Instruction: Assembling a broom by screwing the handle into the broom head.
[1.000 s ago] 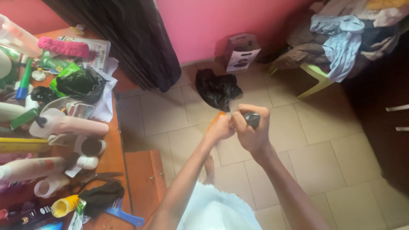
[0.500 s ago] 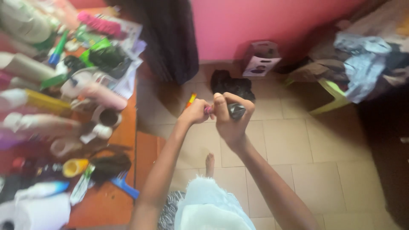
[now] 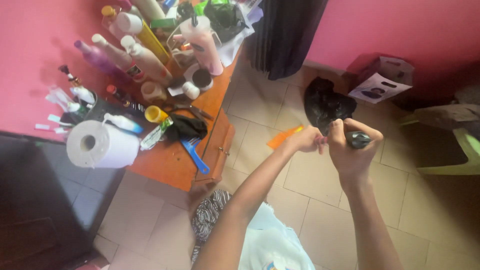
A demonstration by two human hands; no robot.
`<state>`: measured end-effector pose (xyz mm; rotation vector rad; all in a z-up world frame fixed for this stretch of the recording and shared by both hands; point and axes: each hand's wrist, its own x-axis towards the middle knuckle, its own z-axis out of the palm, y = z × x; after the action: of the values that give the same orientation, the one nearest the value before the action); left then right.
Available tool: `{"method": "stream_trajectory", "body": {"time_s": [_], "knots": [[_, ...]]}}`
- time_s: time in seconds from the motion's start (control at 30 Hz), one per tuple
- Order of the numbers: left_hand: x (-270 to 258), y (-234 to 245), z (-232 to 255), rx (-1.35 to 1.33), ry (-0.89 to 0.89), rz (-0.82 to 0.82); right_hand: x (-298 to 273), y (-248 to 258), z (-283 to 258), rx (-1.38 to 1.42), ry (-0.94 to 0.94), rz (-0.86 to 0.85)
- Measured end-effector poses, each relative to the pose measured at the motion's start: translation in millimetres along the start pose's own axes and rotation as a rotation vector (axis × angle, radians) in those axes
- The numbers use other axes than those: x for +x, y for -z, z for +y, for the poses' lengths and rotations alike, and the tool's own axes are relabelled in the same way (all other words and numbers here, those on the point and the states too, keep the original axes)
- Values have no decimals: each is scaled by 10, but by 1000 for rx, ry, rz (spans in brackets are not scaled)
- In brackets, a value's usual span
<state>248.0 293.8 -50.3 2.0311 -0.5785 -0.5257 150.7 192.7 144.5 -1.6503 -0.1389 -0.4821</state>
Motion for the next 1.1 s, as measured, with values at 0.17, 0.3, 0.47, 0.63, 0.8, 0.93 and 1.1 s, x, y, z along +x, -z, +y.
{"method": "stream_trajectory", "body": {"time_s": [0.17, 0.3, 0.47, 0.63, 0.8, 0.93, 1.1], "knots": [[-309, -74, 380, -94, -151, -14, -305, 156, 30, -10, 292, 12], [-693, 207, 960, -91, -151, -27, -448, 251, -205, 146, 311, 40], [-659, 480, 802, -83, -254, 105, -286, 82, -326, 383, 301, 90], [-329, 850, 235, 106, -108, 232, 144, -421, 237, 323, 344, 93], [251, 636, -793, 349, -359, 386, 312, -607, 820, 175, 138, -29], [297, 185, -699, 111, -348, 398, 372, -503, 323, 154, 202, 62], [471, -307, -569, 60, -212, 144, 410, -292, -139, -162, 30, 31]]}}
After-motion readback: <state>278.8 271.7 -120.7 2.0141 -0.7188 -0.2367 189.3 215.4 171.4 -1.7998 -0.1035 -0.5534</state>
